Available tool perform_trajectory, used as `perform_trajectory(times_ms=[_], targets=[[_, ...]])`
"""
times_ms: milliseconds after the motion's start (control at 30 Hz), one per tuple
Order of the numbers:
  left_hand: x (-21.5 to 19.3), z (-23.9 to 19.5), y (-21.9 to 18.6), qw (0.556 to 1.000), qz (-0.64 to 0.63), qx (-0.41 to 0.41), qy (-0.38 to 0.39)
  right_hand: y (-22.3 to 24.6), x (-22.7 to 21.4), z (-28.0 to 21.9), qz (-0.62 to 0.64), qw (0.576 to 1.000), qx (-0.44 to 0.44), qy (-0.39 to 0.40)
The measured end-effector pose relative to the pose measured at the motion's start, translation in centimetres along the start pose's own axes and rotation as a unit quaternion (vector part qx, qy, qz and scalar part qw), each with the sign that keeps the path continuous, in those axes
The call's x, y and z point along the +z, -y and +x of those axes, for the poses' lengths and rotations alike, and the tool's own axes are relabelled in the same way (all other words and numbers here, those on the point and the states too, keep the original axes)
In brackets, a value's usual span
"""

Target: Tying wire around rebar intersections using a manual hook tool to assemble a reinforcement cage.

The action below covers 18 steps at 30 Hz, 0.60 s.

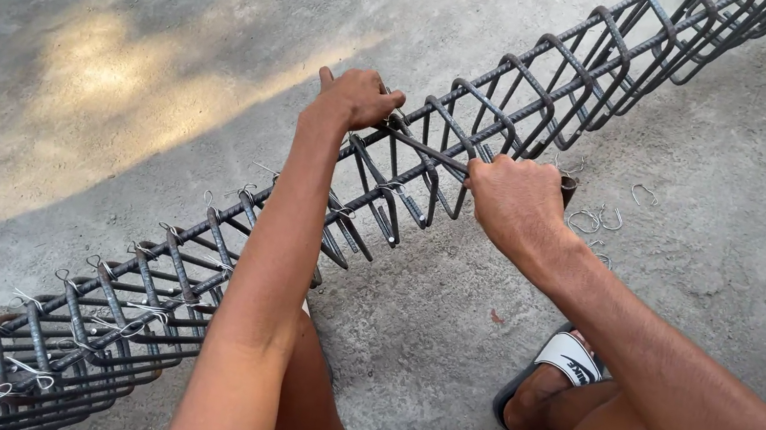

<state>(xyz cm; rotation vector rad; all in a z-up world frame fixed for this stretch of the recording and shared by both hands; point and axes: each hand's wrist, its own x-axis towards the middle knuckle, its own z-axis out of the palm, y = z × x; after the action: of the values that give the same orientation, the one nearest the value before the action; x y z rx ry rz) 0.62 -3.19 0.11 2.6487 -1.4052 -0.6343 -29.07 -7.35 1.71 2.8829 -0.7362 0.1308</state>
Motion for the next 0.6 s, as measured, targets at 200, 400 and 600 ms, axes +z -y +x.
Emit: perform_trajectory(times_ms=[200,400,600], targets=[[0.0,-0.1,-0.1,1.0,-0.017,0.009,0.005,-0.3,0.1,0.0,0.027,0.999,0.012,0.018],[2.4,3.0,1.5,0.999,-0.032,0.009,-0.009,-0.7,-0.1,-0.2,0.012,0.999,0.021,0.033],[2.3,3.1,0.7,0.999,-0.046,0.008,-0.014,-1.2,-1.8,-0.7,0.023,0.998,0.035,0.052]])
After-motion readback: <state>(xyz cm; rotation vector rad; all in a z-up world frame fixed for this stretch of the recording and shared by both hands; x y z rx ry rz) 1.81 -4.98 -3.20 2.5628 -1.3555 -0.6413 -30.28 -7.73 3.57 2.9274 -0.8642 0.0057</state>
